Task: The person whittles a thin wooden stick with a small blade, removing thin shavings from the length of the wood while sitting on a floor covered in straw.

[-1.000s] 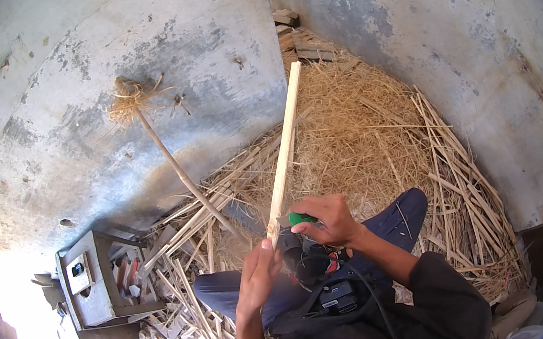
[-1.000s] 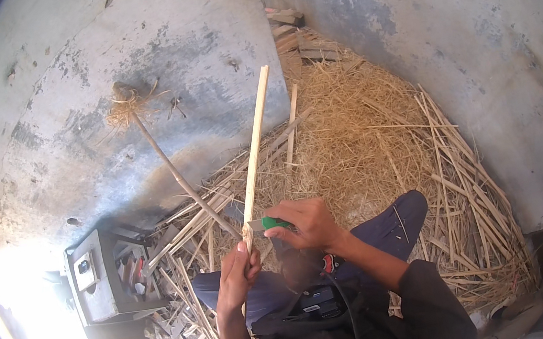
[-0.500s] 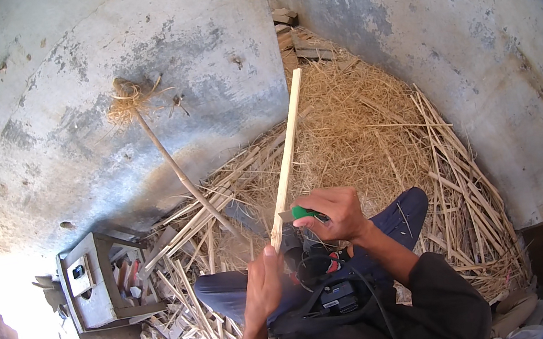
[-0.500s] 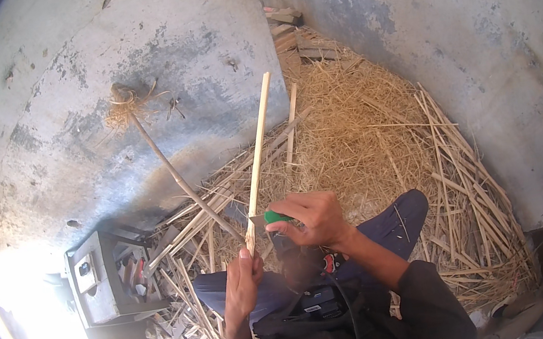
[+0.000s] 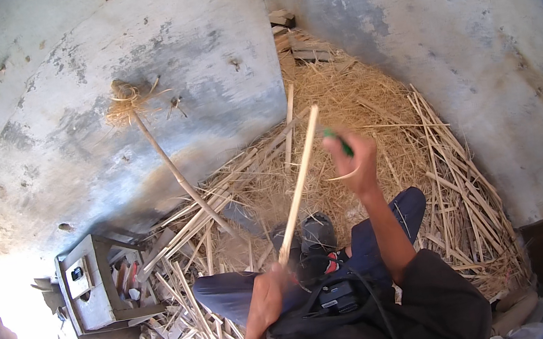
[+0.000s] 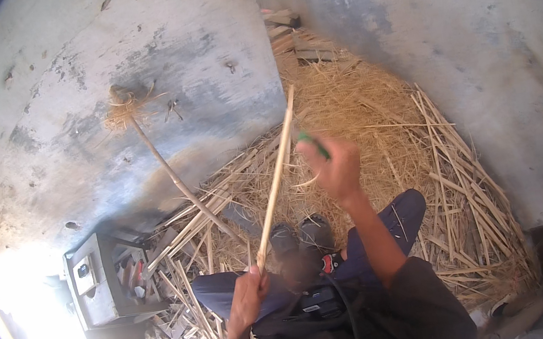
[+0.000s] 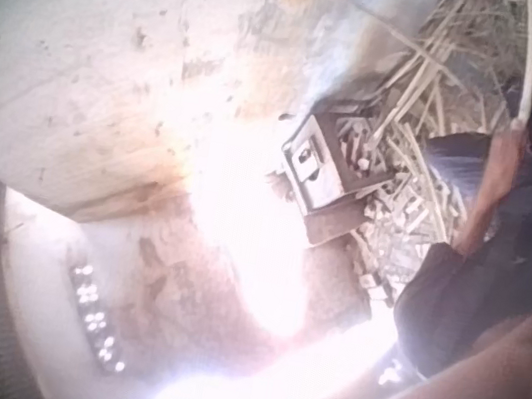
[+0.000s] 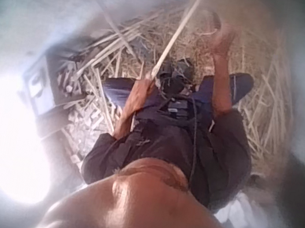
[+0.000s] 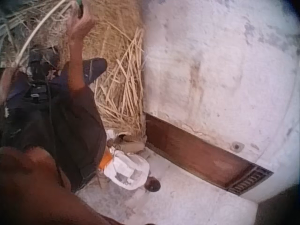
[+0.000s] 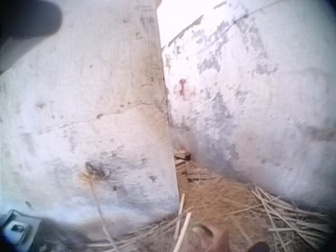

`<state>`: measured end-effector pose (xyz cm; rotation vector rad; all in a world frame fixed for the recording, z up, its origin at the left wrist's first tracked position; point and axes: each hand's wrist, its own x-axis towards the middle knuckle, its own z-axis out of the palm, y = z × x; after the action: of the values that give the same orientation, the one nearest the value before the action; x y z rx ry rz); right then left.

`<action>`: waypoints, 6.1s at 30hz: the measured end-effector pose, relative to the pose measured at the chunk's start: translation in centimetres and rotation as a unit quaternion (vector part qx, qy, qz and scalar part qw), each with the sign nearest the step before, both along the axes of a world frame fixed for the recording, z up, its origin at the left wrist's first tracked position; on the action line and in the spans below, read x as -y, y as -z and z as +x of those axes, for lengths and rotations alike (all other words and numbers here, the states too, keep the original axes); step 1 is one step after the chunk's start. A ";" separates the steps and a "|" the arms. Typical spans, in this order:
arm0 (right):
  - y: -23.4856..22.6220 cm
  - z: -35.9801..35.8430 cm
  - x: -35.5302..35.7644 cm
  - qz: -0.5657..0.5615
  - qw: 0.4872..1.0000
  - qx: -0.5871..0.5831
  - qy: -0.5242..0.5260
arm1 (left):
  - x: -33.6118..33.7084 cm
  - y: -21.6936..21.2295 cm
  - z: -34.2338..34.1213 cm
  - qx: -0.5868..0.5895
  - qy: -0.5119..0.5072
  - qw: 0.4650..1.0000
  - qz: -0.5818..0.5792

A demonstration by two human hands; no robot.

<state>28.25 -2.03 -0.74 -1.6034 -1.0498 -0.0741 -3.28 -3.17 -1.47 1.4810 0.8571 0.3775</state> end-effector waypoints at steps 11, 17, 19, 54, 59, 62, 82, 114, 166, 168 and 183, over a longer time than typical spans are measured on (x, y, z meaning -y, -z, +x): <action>2.1 1.4 1.5 0.005 0.996 -0.058 -0.071 | -2.7 0.1 -0.6 -0.011 -0.049 0.999 0.011; 2.1 -3.5 2.4 0.038 0.978 0.035 -0.204 | -3.6 -1.8 1.5 0.046 -0.018 0.982 -0.183; 1.3 -4.5 3.1 0.016 0.973 0.042 -0.224 | -4.0 -1.6 1.7 0.055 0.025 0.976 -0.208; -0.6 -5.3 2.8 -0.003 0.969 0.194 -0.153 | -2.0 -3.1 2.3 -0.019 -0.064 0.990 0.120; -0.5 -4.9 2.5 0.008 0.973 0.173 -0.152 | -1.6 -2.9 1.7 -0.028 -0.072 0.990 0.114; 1.3 -1.0 0.8 0.073 0.992 0.095 -0.027 | -0.5 -2.3 0.6 -0.040 -0.042 0.996 0.062; 0.4 -3.2 3.0 -0.009 0.982 0.055 -0.180 | -3.3 -1.9 2.0 0.037 -0.061 0.997 0.014; 0.0 -1.5 1.8 0.080 0.989 0.067 -0.110 | -1.0 -1.4 1.2 0.072 0.009 0.997 -0.030; 0.4 -6.1 3.6 -0.032 0.973 0.160 -0.165 | -2.3 -3.3 3.7 -0.052 -0.062 0.976 0.204; 0.5 -6.1 3.6 -0.028 0.973 0.172 -0.154 | -2.2 -3.4 3.7 -0.052 -0.065 0.975 0.206; 0.4 1.6 2.1 -0.069 0.991 0.050 0.103 | 0.0 -3.0 1.8 -0.089 0.004 0.988 0.128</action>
<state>29.88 -4.11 -1.12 -1.8466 -0.9798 -0.2264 -1.44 -3.17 1.48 1.7753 0.9718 0.3631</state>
